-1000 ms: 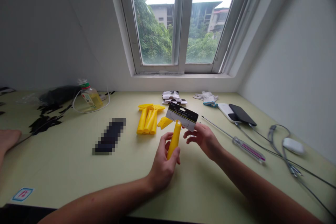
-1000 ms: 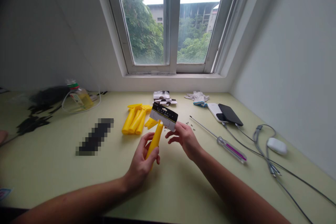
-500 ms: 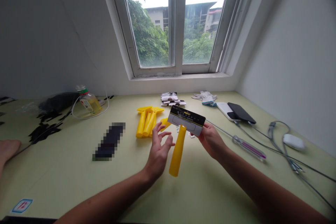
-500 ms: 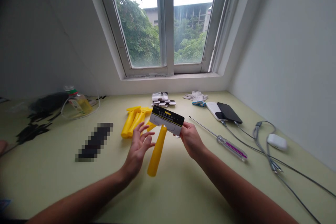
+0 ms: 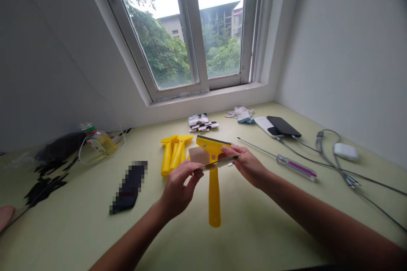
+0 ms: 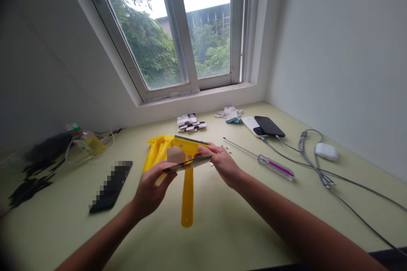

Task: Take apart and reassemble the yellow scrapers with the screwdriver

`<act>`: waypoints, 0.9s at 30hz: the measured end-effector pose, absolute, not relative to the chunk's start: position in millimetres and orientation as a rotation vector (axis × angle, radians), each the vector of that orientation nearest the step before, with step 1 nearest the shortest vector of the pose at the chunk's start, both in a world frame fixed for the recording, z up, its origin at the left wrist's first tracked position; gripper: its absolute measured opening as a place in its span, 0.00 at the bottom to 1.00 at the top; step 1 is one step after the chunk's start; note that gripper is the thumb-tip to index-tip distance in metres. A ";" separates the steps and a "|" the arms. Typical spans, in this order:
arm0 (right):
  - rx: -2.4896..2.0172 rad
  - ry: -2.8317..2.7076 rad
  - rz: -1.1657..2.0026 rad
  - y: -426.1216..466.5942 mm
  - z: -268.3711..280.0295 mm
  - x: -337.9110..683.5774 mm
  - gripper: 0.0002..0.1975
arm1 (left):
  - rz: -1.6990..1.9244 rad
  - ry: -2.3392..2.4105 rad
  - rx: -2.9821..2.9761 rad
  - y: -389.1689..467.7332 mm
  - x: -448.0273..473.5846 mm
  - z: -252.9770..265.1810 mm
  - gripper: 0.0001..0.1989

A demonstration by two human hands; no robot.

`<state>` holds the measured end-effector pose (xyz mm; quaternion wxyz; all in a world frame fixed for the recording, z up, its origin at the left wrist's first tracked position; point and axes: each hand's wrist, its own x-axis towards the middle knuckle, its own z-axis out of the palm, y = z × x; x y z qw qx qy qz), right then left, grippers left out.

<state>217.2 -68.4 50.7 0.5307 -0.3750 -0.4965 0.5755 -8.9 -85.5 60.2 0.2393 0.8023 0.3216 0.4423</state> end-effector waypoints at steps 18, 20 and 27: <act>-0.848 -0.701 1.027 -49.8 74.1 265.1 0.12 | 1.705 1.354 1.573 -5.5 -99.6 69.9 0.26; -0.863 -0.742 1.044 -50.4 70.1 260.8 0.14 | 1.703 1.487 1.510 27.2 -109.0 69.7 0.26; -0.899 -0.826 1.084 -53.2 64.4 253.3 0.14 | 1.361 1.515 1.515 121.6 -52.4 77.1 0.16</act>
